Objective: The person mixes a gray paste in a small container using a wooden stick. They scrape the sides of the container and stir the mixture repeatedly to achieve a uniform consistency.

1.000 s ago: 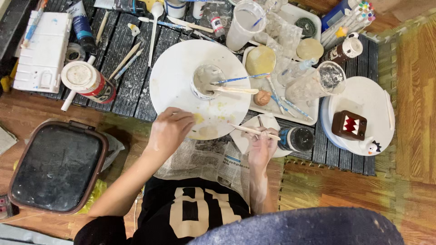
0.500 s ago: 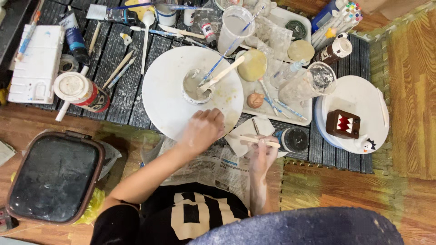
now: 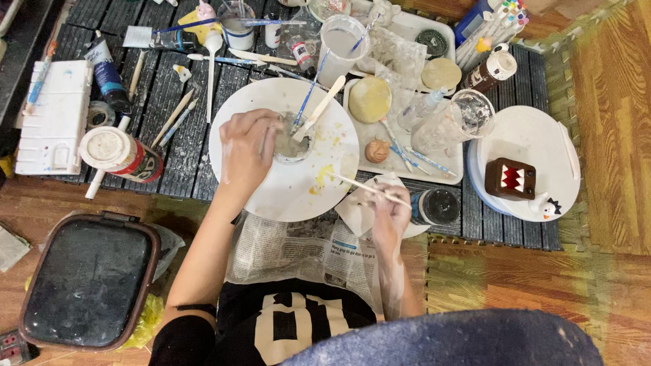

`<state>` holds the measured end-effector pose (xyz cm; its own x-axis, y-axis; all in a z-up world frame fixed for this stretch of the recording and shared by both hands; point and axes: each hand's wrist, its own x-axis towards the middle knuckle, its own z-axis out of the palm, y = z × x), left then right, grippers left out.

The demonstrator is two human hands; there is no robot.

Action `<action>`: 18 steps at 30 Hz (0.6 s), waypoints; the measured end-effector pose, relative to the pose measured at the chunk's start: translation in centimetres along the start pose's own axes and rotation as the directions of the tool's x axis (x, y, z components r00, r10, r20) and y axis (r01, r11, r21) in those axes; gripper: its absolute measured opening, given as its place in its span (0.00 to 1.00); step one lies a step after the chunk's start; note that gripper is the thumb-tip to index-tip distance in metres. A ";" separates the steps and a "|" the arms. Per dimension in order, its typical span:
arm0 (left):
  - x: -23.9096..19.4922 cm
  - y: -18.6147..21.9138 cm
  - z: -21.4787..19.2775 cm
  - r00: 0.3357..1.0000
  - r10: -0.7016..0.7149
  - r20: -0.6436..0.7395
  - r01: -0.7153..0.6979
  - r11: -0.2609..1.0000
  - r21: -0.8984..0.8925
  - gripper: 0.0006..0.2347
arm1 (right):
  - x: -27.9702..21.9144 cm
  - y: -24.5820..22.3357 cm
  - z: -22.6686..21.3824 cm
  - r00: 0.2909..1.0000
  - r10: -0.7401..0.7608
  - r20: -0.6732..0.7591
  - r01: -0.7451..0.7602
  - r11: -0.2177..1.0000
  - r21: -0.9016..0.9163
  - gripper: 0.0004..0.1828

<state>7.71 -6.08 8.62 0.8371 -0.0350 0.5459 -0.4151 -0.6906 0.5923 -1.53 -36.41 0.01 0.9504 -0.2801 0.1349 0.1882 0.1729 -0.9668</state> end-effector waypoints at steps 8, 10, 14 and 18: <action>-1.3 -2.6 1.0 0.990 -0.042 0.137 0.086 0.940 -0.332 0.46 | 4.3 -1.9 4.1 0.998 0.011 0.055 -0.016 0.996 0.085 0.04; -1.5 -2.6 2.0 0.975 -0.096 0.200 0.171 0.899 -0.404 0.52 | 5.7 -1.8 4.9 0.998 -0.010 0.056 0.011 1.000 -0.019 0.05; -1.8 -2.7 2.8 0.976 -0.087 0.202 0.169 0.883 -0.437 0.55 | 8.0 -1.6 6.2 0.976 -0.093 0.199 0.093 0.996 0.005 0.07; -1.9 -2.9 2.8 0.977 -0.088 0.193 0.166 0.885 -0.436 0.55 | 9.3 -2.0 6.8 0.934 -0.147 0.327 0.166 0.986 -0.032 0.06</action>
